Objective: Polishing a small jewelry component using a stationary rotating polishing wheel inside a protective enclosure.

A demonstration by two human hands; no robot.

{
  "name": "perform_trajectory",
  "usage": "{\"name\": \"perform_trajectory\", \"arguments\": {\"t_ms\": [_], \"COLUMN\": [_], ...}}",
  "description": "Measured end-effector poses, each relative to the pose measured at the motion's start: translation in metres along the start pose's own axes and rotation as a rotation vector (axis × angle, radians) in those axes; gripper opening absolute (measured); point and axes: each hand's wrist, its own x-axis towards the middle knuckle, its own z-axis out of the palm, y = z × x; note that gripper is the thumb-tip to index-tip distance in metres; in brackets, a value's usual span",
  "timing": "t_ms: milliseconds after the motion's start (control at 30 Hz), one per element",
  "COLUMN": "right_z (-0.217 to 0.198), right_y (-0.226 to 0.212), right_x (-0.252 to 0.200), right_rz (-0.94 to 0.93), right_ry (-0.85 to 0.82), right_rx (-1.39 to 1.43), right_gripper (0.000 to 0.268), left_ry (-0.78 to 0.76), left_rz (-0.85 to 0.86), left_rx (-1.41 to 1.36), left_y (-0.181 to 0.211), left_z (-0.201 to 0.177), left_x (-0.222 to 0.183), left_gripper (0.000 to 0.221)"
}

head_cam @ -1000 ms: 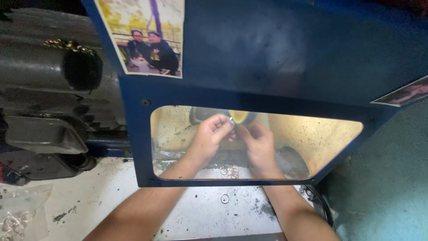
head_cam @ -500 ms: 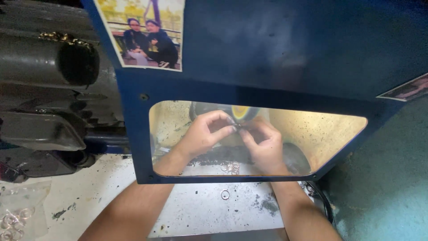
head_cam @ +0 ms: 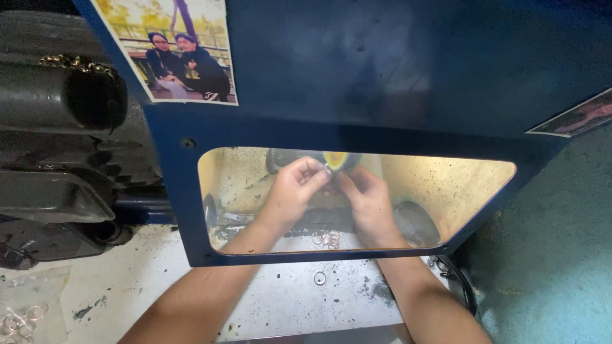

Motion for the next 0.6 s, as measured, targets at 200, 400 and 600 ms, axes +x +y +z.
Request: {"name": "perform_trajectory", "arguments": {"t_ms": [200,400,600], "right_z": [0.004,0.007,-0.02], "right_y": [-0.009,-0.01,0.008], "right_x": [-0.004,-0.009,0.003], "right_rz": [0.019,0.006,-0.215], "right_ry": [0.01,0.014,-0.059], "right_rx": [0.028,0.049,-0.21], "right_gripper": [0.012,0.014,0.016], "left_ry": [0.028,0.008,-0.164], "left_rz": [0.051,0.076,0.174], "left_rx": [-0.052,-0.034,0.117], "left_y": [0.007,0.013,0.048], "left_z": [0.002,-0.001,-0.016], "left_x": [-0.007,-0.009,-0.013], "left_gripper": [0.011,0.009,0.009]}}
